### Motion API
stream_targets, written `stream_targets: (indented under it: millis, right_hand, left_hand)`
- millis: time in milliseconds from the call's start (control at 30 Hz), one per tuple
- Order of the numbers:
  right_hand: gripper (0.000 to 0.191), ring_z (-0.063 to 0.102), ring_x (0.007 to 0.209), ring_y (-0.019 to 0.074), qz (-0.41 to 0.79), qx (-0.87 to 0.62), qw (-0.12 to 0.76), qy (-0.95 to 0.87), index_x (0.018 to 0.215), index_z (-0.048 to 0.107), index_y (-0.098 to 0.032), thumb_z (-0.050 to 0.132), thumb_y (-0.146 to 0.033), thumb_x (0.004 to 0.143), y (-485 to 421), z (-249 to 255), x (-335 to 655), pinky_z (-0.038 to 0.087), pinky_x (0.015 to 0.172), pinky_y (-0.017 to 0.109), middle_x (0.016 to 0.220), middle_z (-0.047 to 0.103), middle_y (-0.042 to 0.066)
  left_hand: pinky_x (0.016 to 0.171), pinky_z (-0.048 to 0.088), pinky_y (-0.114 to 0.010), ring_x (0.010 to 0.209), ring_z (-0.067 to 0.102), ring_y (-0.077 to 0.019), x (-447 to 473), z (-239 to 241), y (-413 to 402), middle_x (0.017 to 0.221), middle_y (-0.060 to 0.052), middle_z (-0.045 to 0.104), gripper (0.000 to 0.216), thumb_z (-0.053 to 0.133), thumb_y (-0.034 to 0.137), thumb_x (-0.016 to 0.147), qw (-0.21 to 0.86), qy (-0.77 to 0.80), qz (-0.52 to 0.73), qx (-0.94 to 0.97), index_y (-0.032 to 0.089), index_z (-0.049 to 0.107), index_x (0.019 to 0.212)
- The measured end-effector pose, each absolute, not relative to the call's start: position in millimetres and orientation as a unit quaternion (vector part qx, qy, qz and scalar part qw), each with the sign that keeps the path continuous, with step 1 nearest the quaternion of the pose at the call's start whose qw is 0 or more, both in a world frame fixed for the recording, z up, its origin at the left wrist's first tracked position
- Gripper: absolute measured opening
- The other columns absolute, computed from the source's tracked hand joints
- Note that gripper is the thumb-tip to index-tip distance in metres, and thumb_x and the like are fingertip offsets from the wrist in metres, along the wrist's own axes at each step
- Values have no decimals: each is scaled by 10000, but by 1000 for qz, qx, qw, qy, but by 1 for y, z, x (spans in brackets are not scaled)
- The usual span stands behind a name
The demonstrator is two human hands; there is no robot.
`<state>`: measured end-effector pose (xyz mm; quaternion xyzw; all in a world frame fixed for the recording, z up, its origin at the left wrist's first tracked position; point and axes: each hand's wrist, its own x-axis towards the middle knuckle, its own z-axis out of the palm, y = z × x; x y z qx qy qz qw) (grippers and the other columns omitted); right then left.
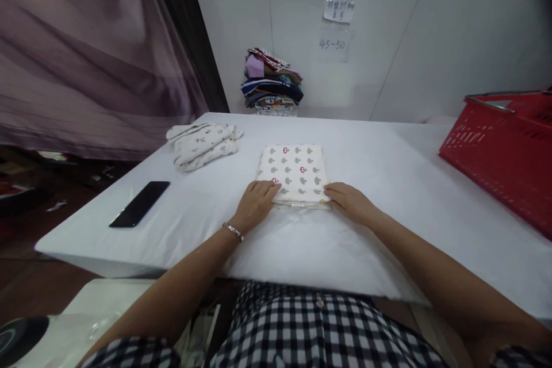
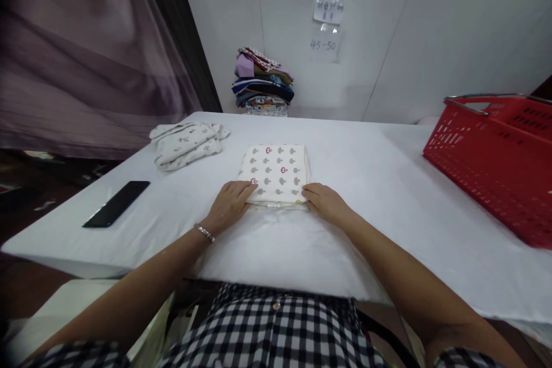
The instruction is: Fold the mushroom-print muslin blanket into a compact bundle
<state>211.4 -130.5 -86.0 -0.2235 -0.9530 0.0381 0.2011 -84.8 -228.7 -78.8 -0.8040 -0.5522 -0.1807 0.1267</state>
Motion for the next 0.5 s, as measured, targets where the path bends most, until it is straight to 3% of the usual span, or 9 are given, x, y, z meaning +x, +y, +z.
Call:
stream_targets:
  millis: [233, 500]
  right_hand:
    - [272, 560, 999, 191, 138, -281, 206, -927, 1086, 581, -228, 402, -209, 882, -125, -73, 209, 490, 840, 360, 1090, 610, 55]
    - [357, 469, 1144, 240, 64, -199, 191, -959, 1191, 530, -203, 476, -258, 843, -129, -79, 214, 452, 901, 409, 1256, 504, 115]
  left_hand:
    - [837, 413, -388, 890, 552, -228, -86, -85, -221, 933, -94, 619, 307, 429, 68, 786, 135, -526, -169, -822, 173, 562, 1042]
    - [880, 418, -398, 900, 581, -213, -97, -90, -219, 955, -82, 641, 313, 451, 127, 801, 88, -548, -212, -804, 182, 536, 1097]
